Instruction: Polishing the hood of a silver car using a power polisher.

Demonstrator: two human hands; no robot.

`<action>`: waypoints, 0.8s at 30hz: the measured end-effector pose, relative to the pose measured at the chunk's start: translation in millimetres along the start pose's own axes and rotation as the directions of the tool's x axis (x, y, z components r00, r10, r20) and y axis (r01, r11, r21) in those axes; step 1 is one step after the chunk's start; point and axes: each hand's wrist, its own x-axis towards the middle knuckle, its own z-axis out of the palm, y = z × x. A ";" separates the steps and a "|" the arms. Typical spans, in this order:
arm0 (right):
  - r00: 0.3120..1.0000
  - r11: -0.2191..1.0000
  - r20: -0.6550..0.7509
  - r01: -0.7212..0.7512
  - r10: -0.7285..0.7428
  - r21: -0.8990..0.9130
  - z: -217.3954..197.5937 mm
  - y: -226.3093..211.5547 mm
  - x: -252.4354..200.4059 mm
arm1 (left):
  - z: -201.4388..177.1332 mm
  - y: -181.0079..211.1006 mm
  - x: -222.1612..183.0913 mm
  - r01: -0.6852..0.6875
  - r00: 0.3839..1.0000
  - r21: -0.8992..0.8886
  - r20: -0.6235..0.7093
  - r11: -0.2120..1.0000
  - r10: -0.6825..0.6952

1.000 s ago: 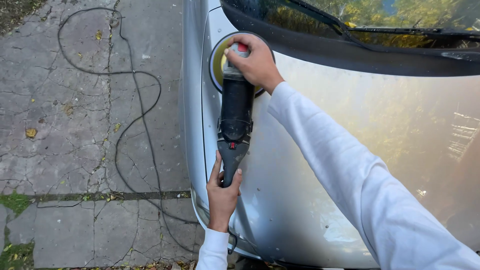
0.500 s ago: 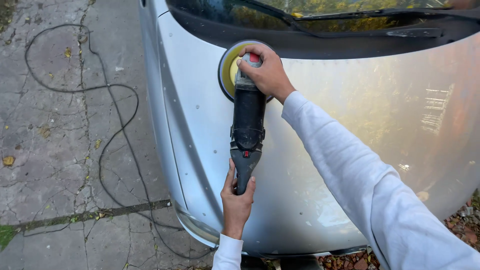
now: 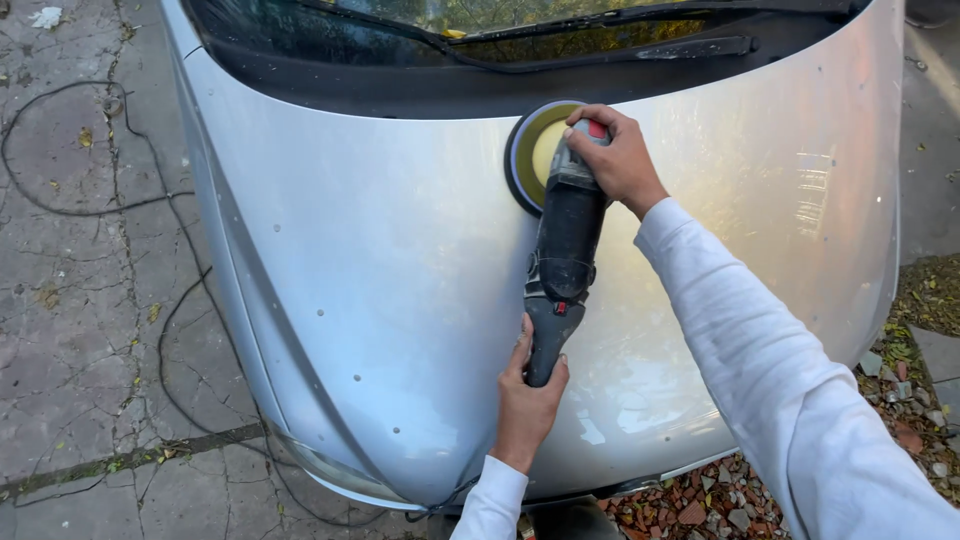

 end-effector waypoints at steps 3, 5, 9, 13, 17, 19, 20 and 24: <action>0.999 0.999 -0.030 -0.037 0.036 -0.025 -37.8 19.2 -4.6 | 31.7 3.5 -0.5 0.000 0.997 -0.079 0.076 0.997 0.006; 0.998 0.998 -0.046 -0.053 0.051 -0.026 -58.4 31.1 -7.3 | 44.7 10.3 2.6 0.013 0.995 -0.020 0.098 1.000 -0.011; 0.991 0.995 -0.097 -0.095 0.092 -0.027 -94.0 49.1 -6.9 | 67.1 20.6 11.4 0.020 0.987 0.038 0.161 0.999 -0.026; 0.988 0.994 -0.132 -0.093 0.085 -0.054 -110.5 57.7 -16.2 | 72.6 22.0 13.3 0.000 0.979 0.046 0.202 0.999 -0.010; 0.987 0.988 -0.109 -0.128 0.119 -0.082 -98.0 42.8 -27.0 | 59.5 15.7 1.2 0.001 0.980 0.034 0.197 0.999 -0.008; 0.987 0.983 -0.096 -0.140 0.129 -0.115 -83.5 33.1 -30.9 | 48.0 7.3 -3.9 0.008 0.982 0.024 0.189 1.000 -0.013; 0.991 0.983 -0.077 -0.118 0.108 -0.139 -74.9 27.4 -32.7 | 42.2 1.6 -6.0 0.019 0.985 0.001 0.169 1.000 -0.018; 1.000 0.976 -0.001 0.028 -0.029 -0.215 -38.7 -1.9 -44.2 | 13.8 -5.1 -23.9 0.048 0.991 -0.050 0.127 0.998 -0.042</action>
